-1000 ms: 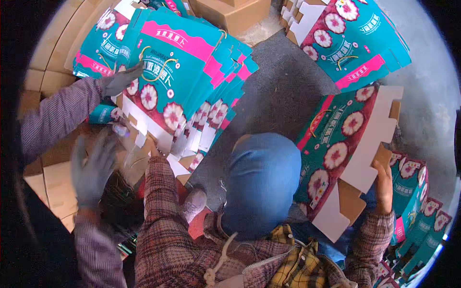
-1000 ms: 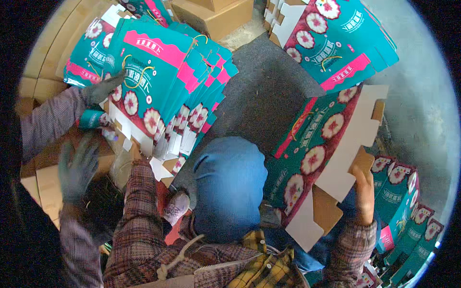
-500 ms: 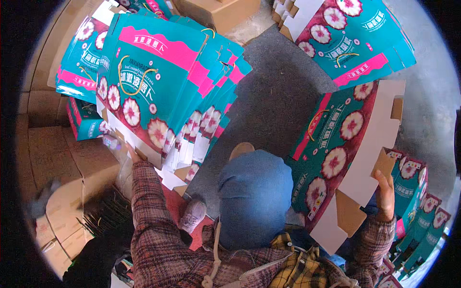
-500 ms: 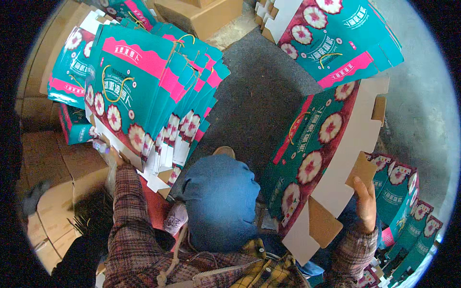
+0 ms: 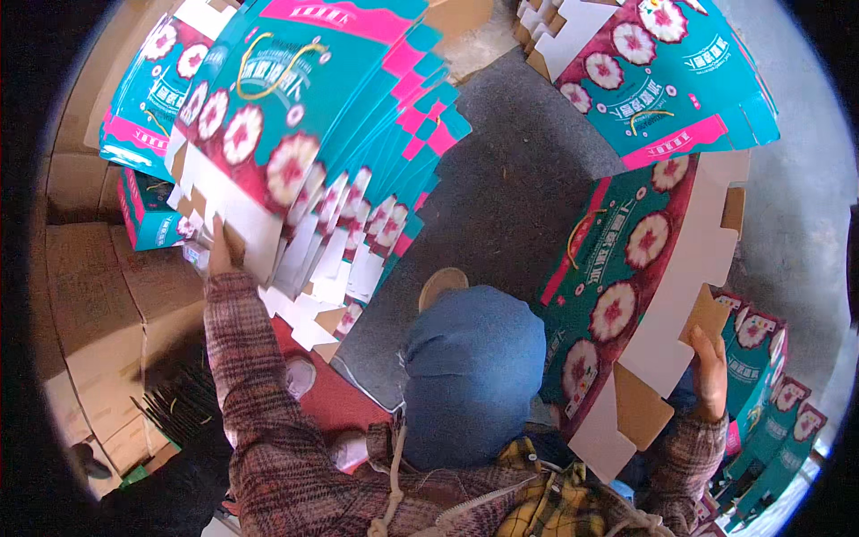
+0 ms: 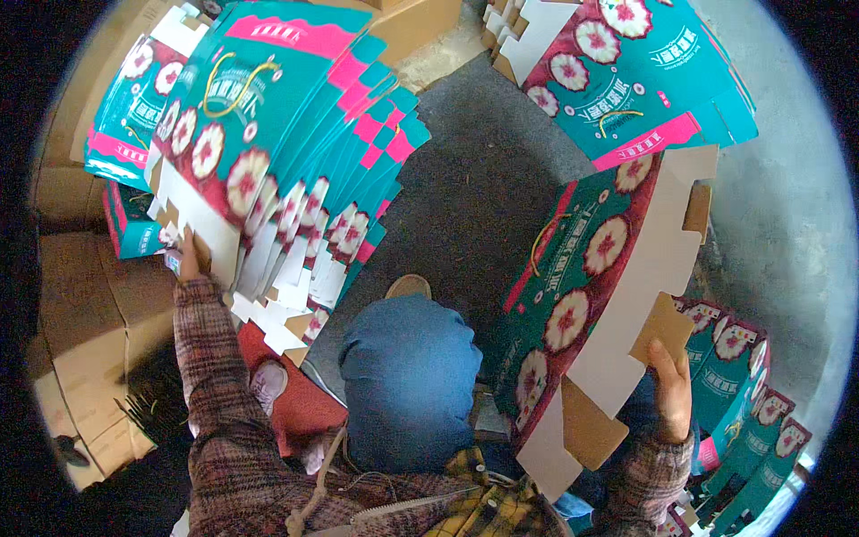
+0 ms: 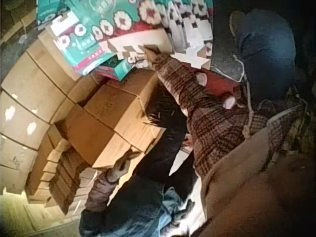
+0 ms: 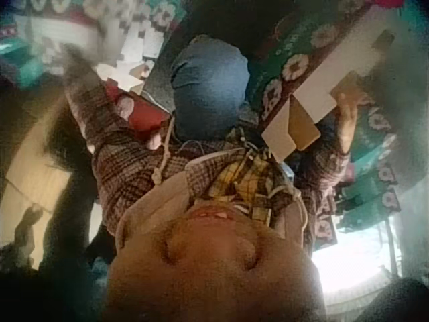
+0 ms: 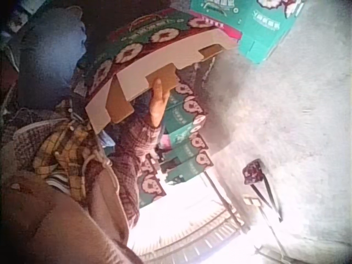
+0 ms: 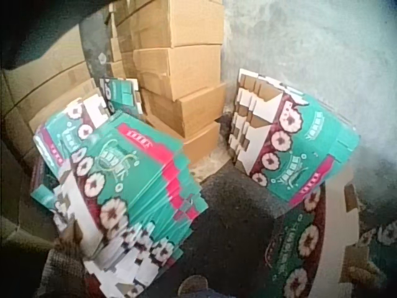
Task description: The person is manually folding and assembling colorful cardboard boxes for packaging.
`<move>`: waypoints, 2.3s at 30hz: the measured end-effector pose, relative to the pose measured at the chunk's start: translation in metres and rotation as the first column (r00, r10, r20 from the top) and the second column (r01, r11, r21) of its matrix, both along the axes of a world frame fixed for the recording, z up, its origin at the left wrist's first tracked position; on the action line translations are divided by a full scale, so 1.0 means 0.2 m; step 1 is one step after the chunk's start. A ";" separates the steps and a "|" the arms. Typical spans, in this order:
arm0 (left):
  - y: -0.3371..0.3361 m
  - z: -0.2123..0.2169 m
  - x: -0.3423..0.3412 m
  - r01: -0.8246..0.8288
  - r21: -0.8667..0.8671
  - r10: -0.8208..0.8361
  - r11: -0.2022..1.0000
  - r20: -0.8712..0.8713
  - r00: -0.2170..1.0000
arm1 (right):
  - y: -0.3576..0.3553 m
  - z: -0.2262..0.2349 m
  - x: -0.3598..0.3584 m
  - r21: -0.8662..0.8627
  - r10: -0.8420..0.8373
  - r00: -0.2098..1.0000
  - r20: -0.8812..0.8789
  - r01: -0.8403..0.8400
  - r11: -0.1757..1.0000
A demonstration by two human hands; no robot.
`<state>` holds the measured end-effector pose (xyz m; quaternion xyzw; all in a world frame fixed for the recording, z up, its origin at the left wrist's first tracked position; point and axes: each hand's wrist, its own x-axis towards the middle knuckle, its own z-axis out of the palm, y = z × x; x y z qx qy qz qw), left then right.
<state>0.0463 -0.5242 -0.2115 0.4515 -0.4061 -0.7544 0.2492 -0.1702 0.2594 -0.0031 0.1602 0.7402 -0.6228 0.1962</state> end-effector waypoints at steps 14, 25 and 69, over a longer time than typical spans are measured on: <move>0.63 0.07 -0.50 0.137 -0.171 -0.023 0.976 0.544 0.839 | 0.12 0.05 -0.02 0.139 0.001 0.997 -0.077 0.009 0.990; 2.69 1.43 -0.59 0.528 -0.843 -0.884 -0.099 0.318 0.341 | 0.15 -0.01 0.00 0.064 0.165 0.962 -0.218 -0.155 0.986; 2.86 1.04 -0.40 0.376 -0.731 -0.708 -0.570 0.669 0.227 | 0.21 0.05 -0.33 0.825 0.731 0.408 -0.547 0.409 0.390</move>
